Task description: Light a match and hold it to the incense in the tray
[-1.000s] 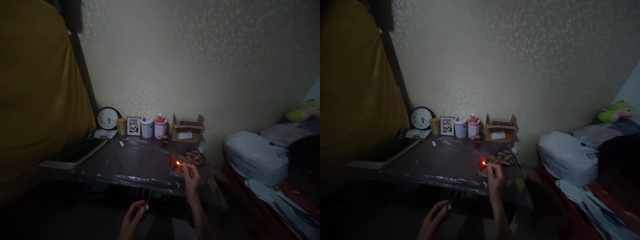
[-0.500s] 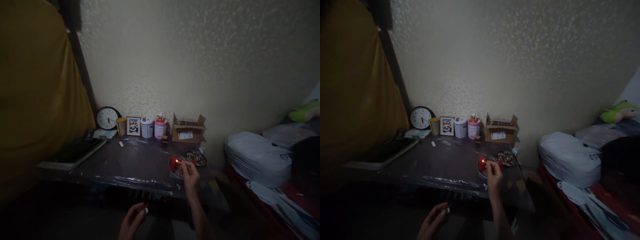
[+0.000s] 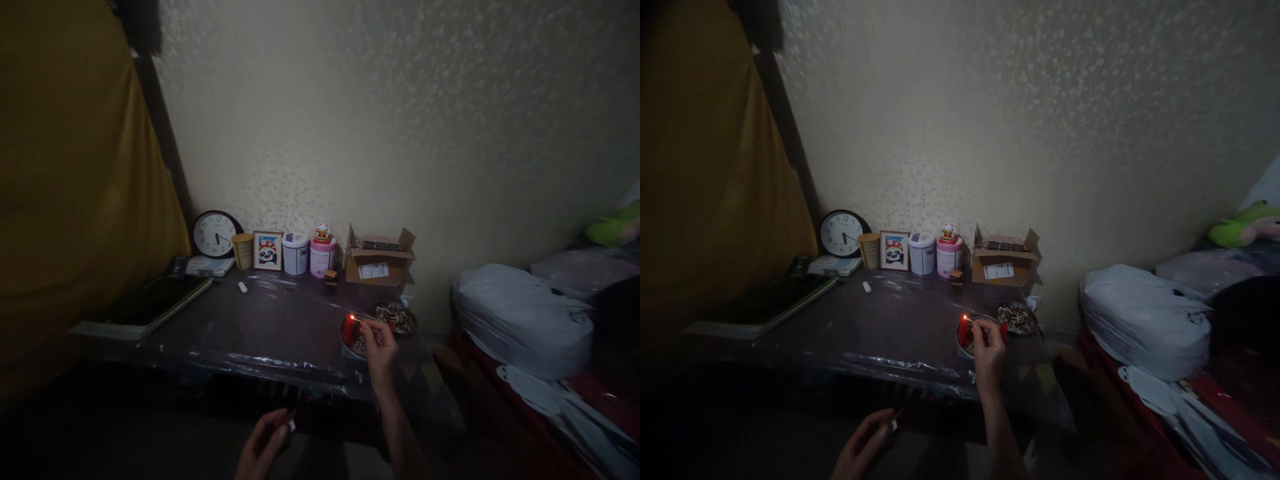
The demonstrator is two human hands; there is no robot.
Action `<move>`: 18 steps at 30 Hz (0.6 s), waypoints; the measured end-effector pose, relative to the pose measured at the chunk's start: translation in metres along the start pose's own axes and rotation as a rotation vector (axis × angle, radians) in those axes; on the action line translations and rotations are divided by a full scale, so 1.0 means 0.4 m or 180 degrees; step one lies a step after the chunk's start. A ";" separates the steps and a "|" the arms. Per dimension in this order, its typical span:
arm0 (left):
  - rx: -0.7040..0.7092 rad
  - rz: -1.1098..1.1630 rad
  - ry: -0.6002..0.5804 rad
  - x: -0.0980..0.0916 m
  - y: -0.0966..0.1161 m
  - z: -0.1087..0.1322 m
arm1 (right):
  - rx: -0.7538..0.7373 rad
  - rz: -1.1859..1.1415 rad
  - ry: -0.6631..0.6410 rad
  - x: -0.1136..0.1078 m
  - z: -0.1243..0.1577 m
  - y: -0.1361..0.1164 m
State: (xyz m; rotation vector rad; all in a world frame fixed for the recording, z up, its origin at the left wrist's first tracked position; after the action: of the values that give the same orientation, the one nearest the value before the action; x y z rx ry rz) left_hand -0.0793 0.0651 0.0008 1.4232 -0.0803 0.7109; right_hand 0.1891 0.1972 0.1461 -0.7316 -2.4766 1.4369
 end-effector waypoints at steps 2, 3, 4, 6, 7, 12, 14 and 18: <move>-0.0026 -0.0031 -0.0015 -0.003 -0.006 -0.004 | -0.0013 -0.0002 0.0004 0.003 -0.002 0.001; -0.0030 -0.0043 -0.0007 -0.006 -0.008 -0.005 | -0.0022 -0.0007 0.0000 0.005 -0.004 0.002; -0.0031 -0.0057 0.0001 -0.008 -0.009 -0.006 | -0.0031 -0.0014 -0.0001 0.007 -0.005 0.004; -0.0044 -0.0059 0.0014 -0.010 -0.010 -0.007 | -0.0046 -0.0026 0.0011 0.010 -0.007 0.008; -0.0056 -0.0048 0.0006 -0.009 -0.009 -0.006 | -0.0051 -0.0031 0.0019 0.011 -0.007 0.011; -0.0057 0.0034 -0.0044 0.002 0.000 -0.001 | -0.0046 -0.0044 0.0007 0.018 -0.009 0.018; -0.0060 0.0025 -0.0028 0.003 0.003 0.001 | -0.0034 -0.0041 -0.0002 0.020 -0.009 0.019; -0.0059 0.0009 -0.0006 0.004 0.010 0.005 | -0.0017 -0.0042 0.0000 0.021 -0.010 0.022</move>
State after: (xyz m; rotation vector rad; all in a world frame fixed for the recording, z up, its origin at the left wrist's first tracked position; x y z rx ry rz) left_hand -0.0793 0.0639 0.0054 1.4062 -0.0903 0.7094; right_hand 0.1862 0.2081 0.1398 -0.7151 -2.4815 1.4265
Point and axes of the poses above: each hand's wrist, its own z-axis away from the middle knuckle, its own x-axis out of the palm, y = z × x, the point moved 10 cm from there along -z, towards the middle knuckle, and after that the axes turned 12 degrees about z, right-handed, at the moved point
